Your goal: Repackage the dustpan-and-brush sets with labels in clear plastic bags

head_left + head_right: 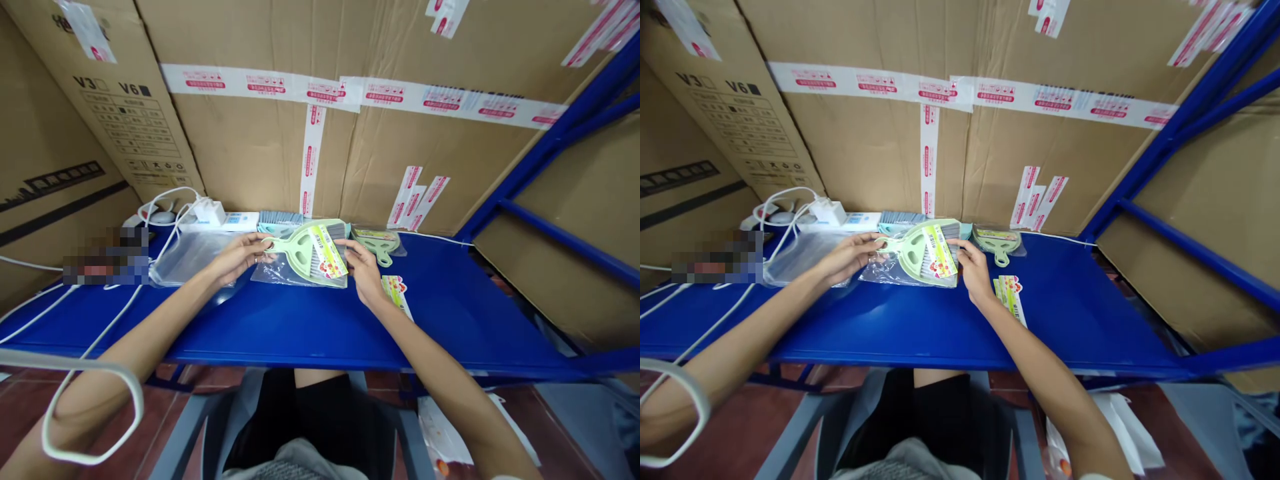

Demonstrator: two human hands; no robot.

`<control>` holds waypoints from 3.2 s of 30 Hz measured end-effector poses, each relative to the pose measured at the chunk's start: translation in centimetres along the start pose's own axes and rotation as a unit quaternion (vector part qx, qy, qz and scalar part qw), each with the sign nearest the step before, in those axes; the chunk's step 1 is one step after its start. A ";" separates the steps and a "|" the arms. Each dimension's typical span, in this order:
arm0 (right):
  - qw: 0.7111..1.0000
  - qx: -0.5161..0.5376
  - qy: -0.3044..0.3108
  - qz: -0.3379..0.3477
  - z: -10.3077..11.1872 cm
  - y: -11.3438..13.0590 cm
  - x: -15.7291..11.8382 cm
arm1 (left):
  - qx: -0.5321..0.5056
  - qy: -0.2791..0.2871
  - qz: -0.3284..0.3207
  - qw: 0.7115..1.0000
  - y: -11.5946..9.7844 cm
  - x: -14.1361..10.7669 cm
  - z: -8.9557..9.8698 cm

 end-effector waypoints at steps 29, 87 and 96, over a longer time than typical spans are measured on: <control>0.985 -0.115 0.098 0.087 -1.5 0.5 0.7 | -0.067 -0.046 -0.043 0.996 -0.3 0.0 0.4; 0.972 0.162 0.147 -0.088 -3.7 -1.3 -0.3 | -0.051 -0.071 -0.067 0.994 -1.7 -0.5 1.0; 0.995 0.089 0.047 0.003 -1.3 0.3 -0.1 | -0.051 -0.078 -0.077 0.993 -1.7 -0.6 1.0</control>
Point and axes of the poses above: each hand's wrist, its own x-axis towards the middle knuckle, its own z-axis out of the back of the hand, y = z × x, the point moved 10 cm from there along x, towards the middle knuckle, and after that the axes turned 14 degrees about y, right-handed, at the moved point
